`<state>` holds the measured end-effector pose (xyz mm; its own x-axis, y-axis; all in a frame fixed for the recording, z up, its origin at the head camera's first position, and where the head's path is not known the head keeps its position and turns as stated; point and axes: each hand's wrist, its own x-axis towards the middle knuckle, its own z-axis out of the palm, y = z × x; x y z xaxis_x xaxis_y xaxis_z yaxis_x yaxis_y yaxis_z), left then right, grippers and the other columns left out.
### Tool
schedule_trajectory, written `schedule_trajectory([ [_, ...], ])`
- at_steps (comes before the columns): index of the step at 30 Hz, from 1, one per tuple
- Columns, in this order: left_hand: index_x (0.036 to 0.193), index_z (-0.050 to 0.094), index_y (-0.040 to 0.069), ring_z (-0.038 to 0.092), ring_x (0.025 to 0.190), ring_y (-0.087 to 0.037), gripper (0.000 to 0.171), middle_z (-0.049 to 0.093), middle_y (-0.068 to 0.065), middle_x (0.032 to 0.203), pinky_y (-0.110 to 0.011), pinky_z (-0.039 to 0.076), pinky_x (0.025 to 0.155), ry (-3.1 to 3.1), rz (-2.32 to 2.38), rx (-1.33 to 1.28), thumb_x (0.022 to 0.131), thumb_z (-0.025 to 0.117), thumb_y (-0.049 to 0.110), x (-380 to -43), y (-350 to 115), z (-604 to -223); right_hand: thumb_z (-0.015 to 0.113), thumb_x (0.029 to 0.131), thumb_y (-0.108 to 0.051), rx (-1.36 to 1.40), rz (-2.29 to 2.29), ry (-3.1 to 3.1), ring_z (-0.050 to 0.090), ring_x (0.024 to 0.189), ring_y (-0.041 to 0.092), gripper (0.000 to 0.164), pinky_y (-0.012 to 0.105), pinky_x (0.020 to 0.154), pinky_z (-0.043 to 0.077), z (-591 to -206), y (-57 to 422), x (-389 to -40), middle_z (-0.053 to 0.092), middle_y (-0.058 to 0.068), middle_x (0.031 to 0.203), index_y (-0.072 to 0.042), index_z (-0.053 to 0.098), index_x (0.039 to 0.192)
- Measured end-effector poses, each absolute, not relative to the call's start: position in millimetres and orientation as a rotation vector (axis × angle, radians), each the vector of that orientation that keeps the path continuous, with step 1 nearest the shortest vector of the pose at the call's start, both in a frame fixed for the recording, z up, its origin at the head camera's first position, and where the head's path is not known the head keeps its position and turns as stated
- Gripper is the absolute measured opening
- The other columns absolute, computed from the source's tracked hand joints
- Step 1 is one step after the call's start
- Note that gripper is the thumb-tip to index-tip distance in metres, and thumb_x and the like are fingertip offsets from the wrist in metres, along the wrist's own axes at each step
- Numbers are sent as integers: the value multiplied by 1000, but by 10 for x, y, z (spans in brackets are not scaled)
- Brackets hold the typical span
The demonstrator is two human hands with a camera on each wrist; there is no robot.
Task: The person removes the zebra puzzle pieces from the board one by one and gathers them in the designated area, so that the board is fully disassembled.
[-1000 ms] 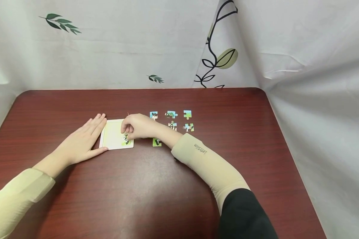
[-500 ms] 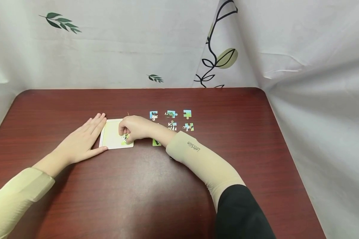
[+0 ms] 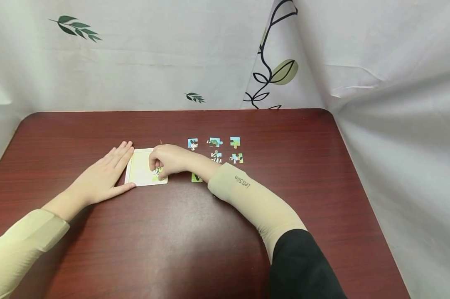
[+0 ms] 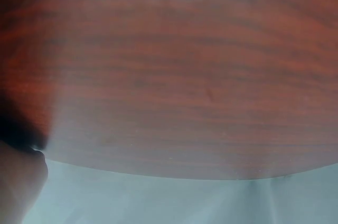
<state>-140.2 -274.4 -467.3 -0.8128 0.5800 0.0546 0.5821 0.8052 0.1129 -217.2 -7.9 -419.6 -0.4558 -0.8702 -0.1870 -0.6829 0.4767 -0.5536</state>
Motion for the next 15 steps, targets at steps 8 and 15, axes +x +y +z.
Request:
schedule_trajectory([
  [8, 167, 18, -6, 20, 165, -41, 104, 19, -25, 176, -37, 4, 139, -2970, -200, -954, 97, 68, 53, -1403, -2740, -4656, 88, 86, -11, -1294, -583, 2283, 59, 91, 11, 23, 17, 83, 47, -4163, -87, -2167, 66, 3, 102, -10, 74, 104],
  [15, 167, 18, -6, 20, 165, -40, 104, 19, -25, 176, -37, 5, 139, -2971, -193, -954, 97, 68, 54, -1396, -2739, -4652, 83, 91, -11, -1275, -623, 2277, 64, 86, 9, 13, 15, 80, 50, -4120, -89, -2181, 70, 3, 98, -11, 74, 101],
])
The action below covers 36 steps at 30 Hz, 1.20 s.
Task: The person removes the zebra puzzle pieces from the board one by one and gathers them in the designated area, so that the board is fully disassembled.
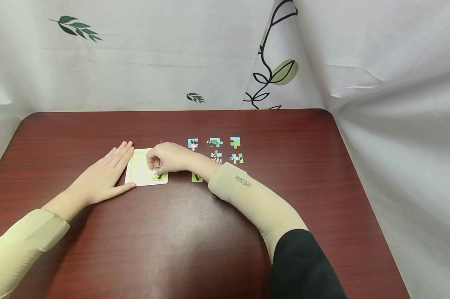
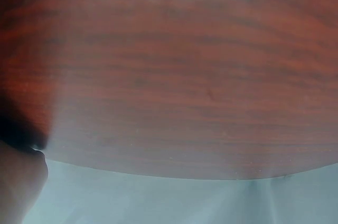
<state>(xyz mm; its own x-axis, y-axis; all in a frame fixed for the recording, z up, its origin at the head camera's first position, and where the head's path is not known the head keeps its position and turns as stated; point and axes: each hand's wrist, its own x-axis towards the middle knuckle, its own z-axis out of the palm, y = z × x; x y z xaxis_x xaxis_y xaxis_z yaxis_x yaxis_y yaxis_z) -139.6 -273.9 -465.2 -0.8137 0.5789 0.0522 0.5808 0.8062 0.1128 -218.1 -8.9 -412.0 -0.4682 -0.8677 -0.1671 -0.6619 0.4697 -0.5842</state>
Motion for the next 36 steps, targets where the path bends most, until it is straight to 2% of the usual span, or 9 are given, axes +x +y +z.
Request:
schedule_trajectory([
  [5, 167, 18, -6, 21, 164, -41, 104, 19, -25, 176, -37, 6, 139, -2972, -192, -954, 97, 68, 54, -1397, -2735, -4643, 78, 94, -6, -1214, -748, 2206, 68, 86, 10, 6, 14, 80, 53, -4067, -23, -2209, 74, 4, 94, -9, 75, 99],
  [14, 167, 19, -6, 21, 164, -42, 104, 20, -26, 175, -35, 3, 139, -2970, -185, -958, 97, 67, 55, -1413, -2733, -4645, 78, 95, -5, -1151, -879, 2140, 70, 87, 14, 4, 19, 83, 58, -3861, 269, -2266, 76, 5, 94, -7, 77, 99],
  [22, 167, 18, -6, 21, 164, -42, 104, 20, -26, 176, -37, 4, 139, -2969, -196, -960, 97, 67, 54, -1411, -2719, -4647, 77, 95, -4, -1128, -833, 2194, 69, 86, 14, 5, 24, 83, 60, -3739, 786, -2268, 76, 3, 95, -9, 77, 98],
  [29, 167, 18, -6, 20, 165, -41, 105, 18, -25, 176, -35, 2, 139, -2970, -185, -962, 97, 66, 55, -1408, -2717, -4647, 78, 94, -4, -1083, -818, 2274, 68, 87, 16, 5, 28, 84, 61, -3672, 1274, -2252, 78, 5, 96, -6, 78, 98],
  [36, 167, 19, -6, 21, 164, -42, 104, 19, -25, 176, -34, 1, 139, -2968, -182, -962, 97, 67, 55, -1376, -2726, -4640, 77, 94, 0, -977, -818, 2290, 68, 84, 15, 7, 24, 77, 59, -3696, 1699, -2212, 78, 6, 95, -6, 80, 97],
])
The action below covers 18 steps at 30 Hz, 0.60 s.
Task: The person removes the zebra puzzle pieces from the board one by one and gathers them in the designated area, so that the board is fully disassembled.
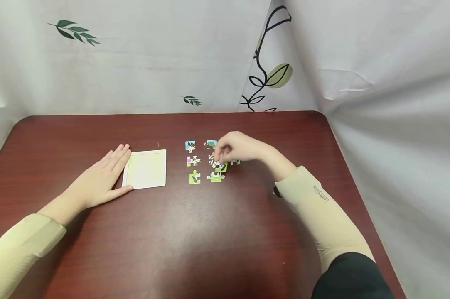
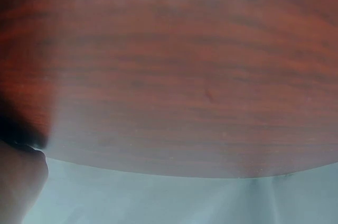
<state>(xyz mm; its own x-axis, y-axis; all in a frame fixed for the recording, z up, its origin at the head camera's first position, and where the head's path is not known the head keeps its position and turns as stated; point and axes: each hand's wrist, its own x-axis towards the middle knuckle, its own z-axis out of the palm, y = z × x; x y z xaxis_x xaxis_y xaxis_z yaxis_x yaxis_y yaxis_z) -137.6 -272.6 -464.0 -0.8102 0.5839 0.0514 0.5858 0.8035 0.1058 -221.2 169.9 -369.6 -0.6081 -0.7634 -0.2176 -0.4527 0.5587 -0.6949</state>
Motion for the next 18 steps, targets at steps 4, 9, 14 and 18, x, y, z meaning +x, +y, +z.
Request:
schedule_trajectory([
  [4, 166, 20, -7, 22, 164, -42, 104, 21, -26, 175, -36, 4, 139, -2949, -185, -972, 97, 66, 56, -1377, -2714, -4641, 76, 93, 2, -926, -806, 2281, 67, 79, 14, 9, 22, 73, 58, -3765, 1885, -2181, 79, 7, 92, -6, 81, 96],
  [9, 166, 21, -7, 23, 163, -43, 104, 22, -26, 175, -37, 5, 139, -2941, -199, -971, 96, 68, 55, -1383, -2704, -4647, 76, 93, 3, -917, -782, 2277, 68, 78, 9, 9, 22, 76, 59, -3882, 2008, -2148, 80, 8, 94, -5, 81, 95],
  [14, 166, 22, -8, 23, 163, -43, 104, 23, -27, 174, -36, 4, 139, -2940, -199, -969, 96, 68, 54, -1372, -2710, -4648, 76, 92, 3, -876, -752, 2295, 67, 78, 11, 11, 23, 75, 58, -3955, 2055, -2101, 79, 4, 91, -7, 81, 94],
  [18, 166, 22, -8, 24, 163, -43, 104, 23, -27, 174, -35, 2, 139, -2935, -198, -970, 96, 68, 54, -1368, -2717, -4647, 76, 92, 2, -866, -754, 2329, 66, 79, 13, 12, 25, 76, 58, -3981, 2075, -2076, 78, 3, 91, -8, 80, 93],
])
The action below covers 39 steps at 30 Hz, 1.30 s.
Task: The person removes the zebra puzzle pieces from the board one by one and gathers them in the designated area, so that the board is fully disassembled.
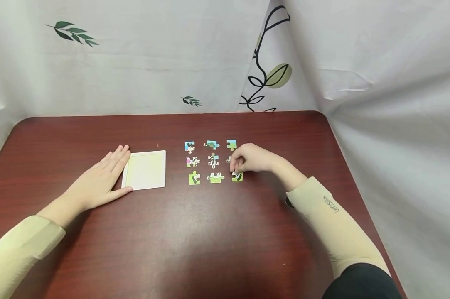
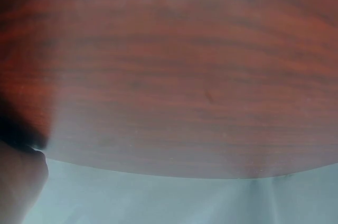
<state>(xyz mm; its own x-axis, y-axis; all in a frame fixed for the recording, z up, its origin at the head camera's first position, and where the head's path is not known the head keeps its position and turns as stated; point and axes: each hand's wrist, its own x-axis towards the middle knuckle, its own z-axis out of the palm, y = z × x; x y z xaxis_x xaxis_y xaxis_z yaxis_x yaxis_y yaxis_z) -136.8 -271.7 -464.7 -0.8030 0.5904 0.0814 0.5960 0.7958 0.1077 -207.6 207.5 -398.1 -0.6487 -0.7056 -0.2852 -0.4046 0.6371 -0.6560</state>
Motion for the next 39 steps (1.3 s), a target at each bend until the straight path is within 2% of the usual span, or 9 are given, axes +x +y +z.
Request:
schedule_trajectory([
  [6, 166, 20, -7, 22, 164, -42, 104, 22, -26, 175, -36, 3, 139, -2935, -204, -966, 96, 68, 54, -1388, -2706, -4657, 78, 91, -1, -871, -721, 2438, 64, 78, 12, 10, 25, 74, 56, -4027, 2086, -2049, 76, 7, 92, -11, 80, 91],
  [15, 166, 20, -7, 22, 164, -42, 104, 22, -26, 175, -35, 2, 139, -2937, -199, -965, 96, 68, 54, -1399, -2701, -4658, 78, 87, 2, -905, -690, 2538, 64, 78, 10, 14, 27, 74, 57, -4057, 2074, -1989, 73, 0, 91, -12, 80, 90],
  [23, 165, 21, -8, 23, 163, -42, 104, 22, -27, 174, -35, 2, 139, -2935, -188, -967, 96, 68, 54, -1398, -2716, -4650, 76, 90, -1, -942, -645, 2572, 65, 79, 10, 12, 30, 76, 59, -4104, 2052, -1936, 74, 5, 94, -11, 81, 93],
  [39, 167, 18, -6, 20, 164, -41, 106, 20, -26, 175, -36, 1, 139, -2946, -202, -968, 97, 68, 56, -1384, -2726, -4652, 78, 89, -2, -984, -650, 2623, 67, 80, 10, 10, 30, 77, 61, -4166, 2070, -1867, 73, 1, 93, -11, 80, 94],
])
